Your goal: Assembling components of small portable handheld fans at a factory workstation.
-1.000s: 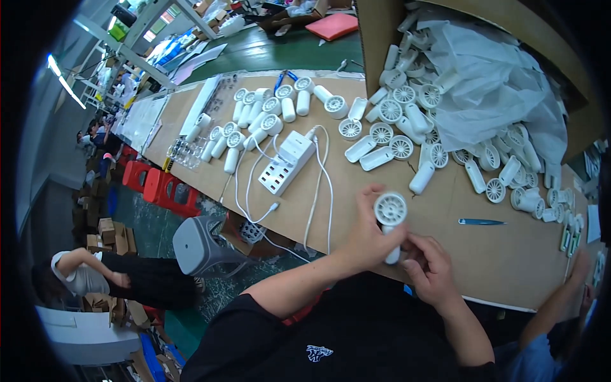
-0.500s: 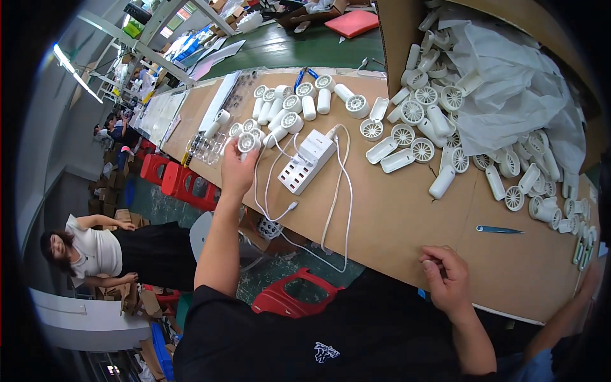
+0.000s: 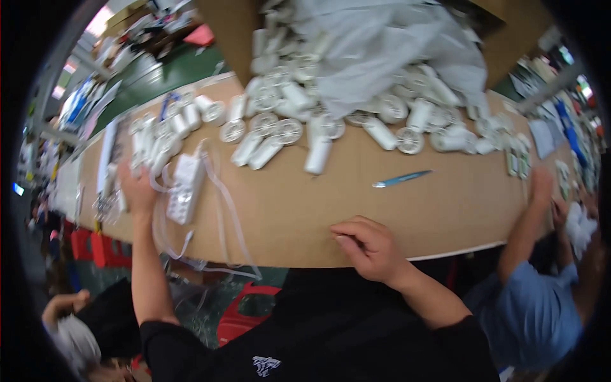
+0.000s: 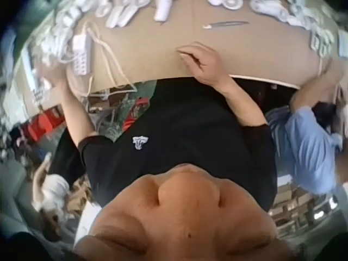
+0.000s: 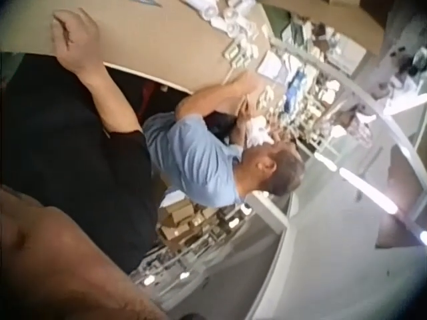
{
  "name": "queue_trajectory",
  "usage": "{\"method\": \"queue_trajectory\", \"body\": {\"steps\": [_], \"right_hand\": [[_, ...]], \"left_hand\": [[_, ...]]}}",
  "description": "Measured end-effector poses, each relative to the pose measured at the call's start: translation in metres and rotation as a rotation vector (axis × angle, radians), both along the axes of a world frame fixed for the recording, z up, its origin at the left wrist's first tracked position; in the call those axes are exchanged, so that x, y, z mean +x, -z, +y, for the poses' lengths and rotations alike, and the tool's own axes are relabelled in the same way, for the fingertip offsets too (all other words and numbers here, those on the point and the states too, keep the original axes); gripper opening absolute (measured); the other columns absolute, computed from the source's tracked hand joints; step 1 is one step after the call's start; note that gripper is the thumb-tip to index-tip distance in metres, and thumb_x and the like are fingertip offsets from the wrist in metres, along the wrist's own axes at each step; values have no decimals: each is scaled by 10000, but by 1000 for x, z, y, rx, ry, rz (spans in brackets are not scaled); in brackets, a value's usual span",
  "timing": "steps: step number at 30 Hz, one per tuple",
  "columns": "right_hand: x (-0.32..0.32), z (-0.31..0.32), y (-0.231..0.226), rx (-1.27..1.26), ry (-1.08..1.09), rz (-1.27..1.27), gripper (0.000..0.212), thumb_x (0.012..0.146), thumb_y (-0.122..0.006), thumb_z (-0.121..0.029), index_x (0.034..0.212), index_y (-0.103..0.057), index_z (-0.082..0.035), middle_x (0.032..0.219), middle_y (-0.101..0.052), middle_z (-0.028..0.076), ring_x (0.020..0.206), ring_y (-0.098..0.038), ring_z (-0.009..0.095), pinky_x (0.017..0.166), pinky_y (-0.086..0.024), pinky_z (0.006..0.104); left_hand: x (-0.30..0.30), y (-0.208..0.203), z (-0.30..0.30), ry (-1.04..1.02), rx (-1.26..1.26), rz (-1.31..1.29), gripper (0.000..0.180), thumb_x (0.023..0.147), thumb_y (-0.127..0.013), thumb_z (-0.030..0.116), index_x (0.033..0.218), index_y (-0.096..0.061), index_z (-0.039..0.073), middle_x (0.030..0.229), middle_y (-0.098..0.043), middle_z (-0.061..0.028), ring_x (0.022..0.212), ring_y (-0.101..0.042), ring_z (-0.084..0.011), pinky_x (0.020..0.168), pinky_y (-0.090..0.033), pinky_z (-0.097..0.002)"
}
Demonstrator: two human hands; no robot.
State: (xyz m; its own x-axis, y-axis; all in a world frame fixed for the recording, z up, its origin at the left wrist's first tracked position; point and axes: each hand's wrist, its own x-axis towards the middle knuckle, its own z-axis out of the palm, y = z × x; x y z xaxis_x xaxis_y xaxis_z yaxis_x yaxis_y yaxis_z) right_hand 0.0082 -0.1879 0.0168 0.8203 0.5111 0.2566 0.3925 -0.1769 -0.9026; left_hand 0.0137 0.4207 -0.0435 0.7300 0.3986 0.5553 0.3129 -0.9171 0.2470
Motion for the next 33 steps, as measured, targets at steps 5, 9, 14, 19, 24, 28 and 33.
{"method": "queue_trajectory", "body": {"steps": [5, 9, 14, 19, 24, 28, 33], "right_hand": [[33, -74, 11, -146, 381, -458, 215, 869, -697, -7, 1082, -723, -13, 1015, -729, 114, 826, -653, 283, 769, -535, 361], [85, -172, 15, -359, 812, -622, 251, 902, -642, -23, 1146, -703, -14, 1098, -695, 151, 960, -634, 335, 892, -522, 408], [140, -288, 28, -598, 1222, -622, 328, 979, -626, -141, 1285, -667, -31, 1289, -622, 181, 1169, -590, 359, 1041, -470, 454], [161, -320, 33, -702, 1400, -349, 416, 986, -631, -180, 1371, -636, -21, 1314, -659, 204, 1206, -616, 378, 1066, -477, 448], [146, -317, 32, -596, 1309, -211, 488, 993, -630, -176, 1434, -580, 26, 1308, -691, 214, 1176, -658, 359, 1057, -500, 396], [86, -246, 10, -92, 1112, -170, 468, 1006, -628, -121, 1440, -565, 41, 1348, -668, 187, 1165, -659, 295, 1028, -514, 354], [17, -119, 5, -278, 453, -259, 406, 918, -689, -50, 1321, -657, -22, 1237, -704, 150, 1060, -659, 298, 938, -518, 377]], "left_hand": [[-9, -108, -209, 335, 12, -172, 326, 1023, -618, 64, 1346, -622, 22, 1460, -596, -177, 1365, -552, -335, 1149, -425, -413], [-20, -100, -314, 679, -95, -14, 263, 954, -636, 12, 1214, -675, 18, 1377, -646, -175, 1288, -603, -326, 1106, -465, -423], [-7, -74, -410, 903, -624, -10, 215, 908, -668, -16, 1113, -715, 29, 1293, -676, -146, 1144, -643, -299, 995, -512, -384], [-1, -48, -424, 930, -696, 56, 169, 902, -692, -4, 1067, -721, 15, 1194, -714, -129, 1054, -665, -285, 933, -526, -371], [-3, -51, -420, 906, -692, 75, 180, 897, -704, 5, 1077, -718, 14, 1177, -720, -120, 1042, -667, -283, 920, -528, -368], [-6, -51, -418, 858, -728, 47, 224, 888, -722, 22, 1111, -710, 21, 1188, -718, -112, 1057, -663, -282, 929, -523, -374], [-6, -56, -424, 927, -696, -40, 310, 861, -765, 73, 1162, -699, 38, 1191, -716, -98, 1082, -655, -278, 966, -502, -397]]}}
